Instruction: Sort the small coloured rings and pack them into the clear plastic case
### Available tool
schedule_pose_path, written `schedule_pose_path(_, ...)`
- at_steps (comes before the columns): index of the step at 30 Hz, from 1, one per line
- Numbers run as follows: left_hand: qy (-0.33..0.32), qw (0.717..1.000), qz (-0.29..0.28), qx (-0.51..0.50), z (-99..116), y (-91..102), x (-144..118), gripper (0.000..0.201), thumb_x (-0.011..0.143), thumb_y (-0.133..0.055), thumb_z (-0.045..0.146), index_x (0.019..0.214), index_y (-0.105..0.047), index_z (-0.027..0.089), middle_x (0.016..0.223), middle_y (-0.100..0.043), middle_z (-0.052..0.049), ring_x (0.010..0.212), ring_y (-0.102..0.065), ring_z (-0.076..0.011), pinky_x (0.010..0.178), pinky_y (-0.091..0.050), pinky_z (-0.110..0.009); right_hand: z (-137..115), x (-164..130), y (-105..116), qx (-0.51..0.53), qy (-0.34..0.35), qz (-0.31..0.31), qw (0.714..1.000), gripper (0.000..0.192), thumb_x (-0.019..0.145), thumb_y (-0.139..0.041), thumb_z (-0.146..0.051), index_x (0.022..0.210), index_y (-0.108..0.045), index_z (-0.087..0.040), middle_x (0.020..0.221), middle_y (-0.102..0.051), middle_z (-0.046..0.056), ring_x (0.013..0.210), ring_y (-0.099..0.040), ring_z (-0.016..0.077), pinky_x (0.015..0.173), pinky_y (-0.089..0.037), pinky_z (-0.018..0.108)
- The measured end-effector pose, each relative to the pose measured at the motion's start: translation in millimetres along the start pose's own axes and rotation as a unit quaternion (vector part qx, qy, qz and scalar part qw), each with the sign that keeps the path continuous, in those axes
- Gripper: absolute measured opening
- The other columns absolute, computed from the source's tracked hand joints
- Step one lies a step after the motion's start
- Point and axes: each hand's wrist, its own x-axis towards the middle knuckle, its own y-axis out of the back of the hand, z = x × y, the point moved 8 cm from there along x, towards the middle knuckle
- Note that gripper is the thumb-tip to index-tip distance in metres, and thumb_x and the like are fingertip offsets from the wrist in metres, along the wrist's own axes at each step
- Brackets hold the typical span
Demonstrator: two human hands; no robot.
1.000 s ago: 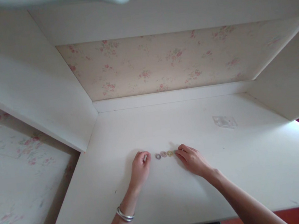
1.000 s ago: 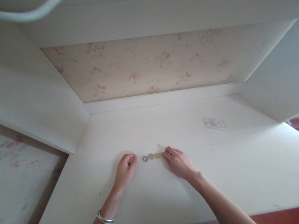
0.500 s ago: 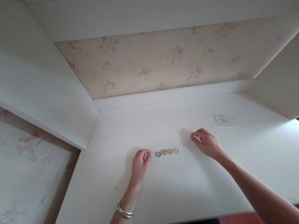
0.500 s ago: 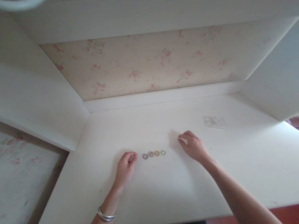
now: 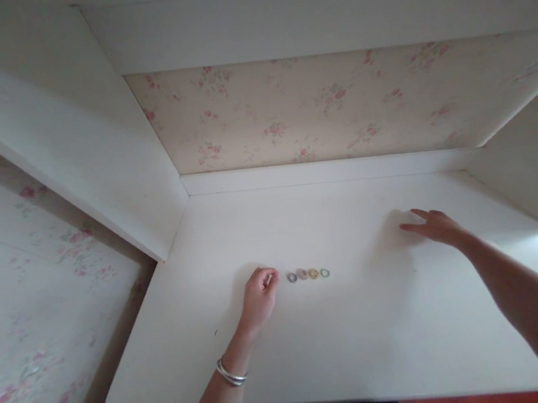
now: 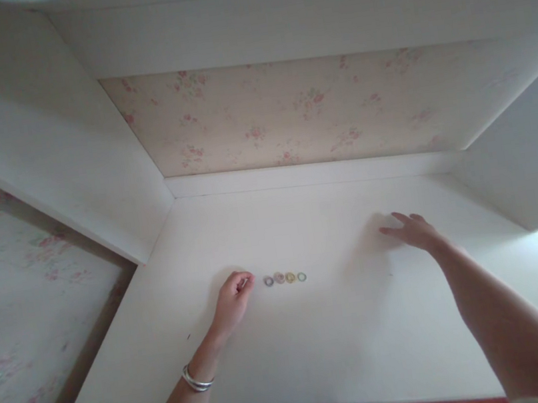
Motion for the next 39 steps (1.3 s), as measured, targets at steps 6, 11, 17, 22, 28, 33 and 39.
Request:
schedule_pose_path(6,-0.012,1.000,0.004,0.020,4,0.5,0,0.027,0.087,-0.046,0.038,0.086,-0.063,0.017,0.074,-0.054,0.000,0.063,-0.046,-0.0118,0.061,-0.037,-0.024,-23,-4,-6,-0.020,-0.032,-0.049,0.998,0.068,0.077,-0.055,-0.053,0.133,-0.048,-0.016,0.116,-0.056,0.022,0.107,-0.053,0.0327,0.083,-0.040,0.039)
schedule_pose_path(11,-0.016,1.000,-0.002,0.019,7,-1.2,4,0.024,0.087,-0.048,0.037,0.090,-0.062,0.017,0.073,-0.050,0.000,0.064,-0.046,-0.0117,0.062,-0.039,-0.024,-122,-48,15,0.109,0.063,0.011,0.992,0.064,0.076,-0.054,-0.058,0.131,-0.049,-0.025,0.135,-0.045,0.011,0.109,-0.055,0.0262,0.092,-0.043,0.037)
schedule_pose_path(17,-0.033,0.999,-0.041,0.006,31,-12.9,8,0.045,0.077,-0.062,0.038,0.117,-0.050,0.021,0.105,-0.053,-0.005,0.073,-0.054,-0.0117,0.068,-0.048,-0.027,-243,-121,25,0.234,0.200,-0.028,0.951,0.057,0.079,-0.053,-0.058,0.129,-0.051,-0.031,0.141,-0.040,0.005,0.115,-0.052,0.0238,0.097,-0.042,0.037)
schedule_pose_path(22,-0.072,0.996,-0.043,0.018,55,-22.3,17,0.082,0.065,-0.074,0.037,0.134,-0.031,0.023,0.132,-0.041,-0.011,0.107,-0.051,-0.0218,0.083,-0.049,-0.035,-296,-159,21,0.268,0.258,-0.048,0.927,0.056,0.080,-0.053,-0.055,0.130,-0.049,-0.031,0.142,-0.038,0.004,0.121,-0.047,0.0250,0.100,-0.040,0.040)
schedule_pose_path(28,-0.096,0.995,-0.019,0.030,56,-24.1,24,0.072,0.066,-0.070,0.018,0.131,-0.037,0.022,0.127,-0.048,-0.010,0.111,-0.051,-0.0223,0.090,-0.048,-0.038,-318,-184,15,0.272,0.272,-0.055,0.921,0.053,0.082,-0.053,-0.050,0.130,-0.050,-0.028,0.142,-0.039,0.004,0.123,-0.045,0.0252,0.102,-0.039,0.040)
schedule_pose_path(33,-0.077,0.997,-0.026,-0.015,52,-25.6,22,0.062,0.065,-0.067,0.012,0.123,-0.046,0.021,0.119,-0.054,-0.007,0.104,-0.056,-0.0189,0.089,-0.049,-0.036,-318,-192,13,0.257,0.274,-0.044,0.926,0.048,0.086,-0.047,-0.046,0.130,-0.050,-0.026,0.140,-0.040,0.006,0.123,-0.046,0.0244,0.102,-0.039,0.039)
schedule_pose_path(39,-0.059,0.991,-0.048,-0.106,53,-31.0,25,0.060,0.065,-0.070,0.016,0.121,-0.048,0.020,0.122,-0.053,-0.009,0.106,-0.056,-0.0189,0.091,-0.049,-0.036,-312,-194,16,0.301,0.246,-0.051,0.920,0.047,0.087,-0.045,-0.047,0.129,-0.051,-0.026,0.140,-0.041,0.006,0.124,-0.044,0.0227,0.104,-0.036,0.039)
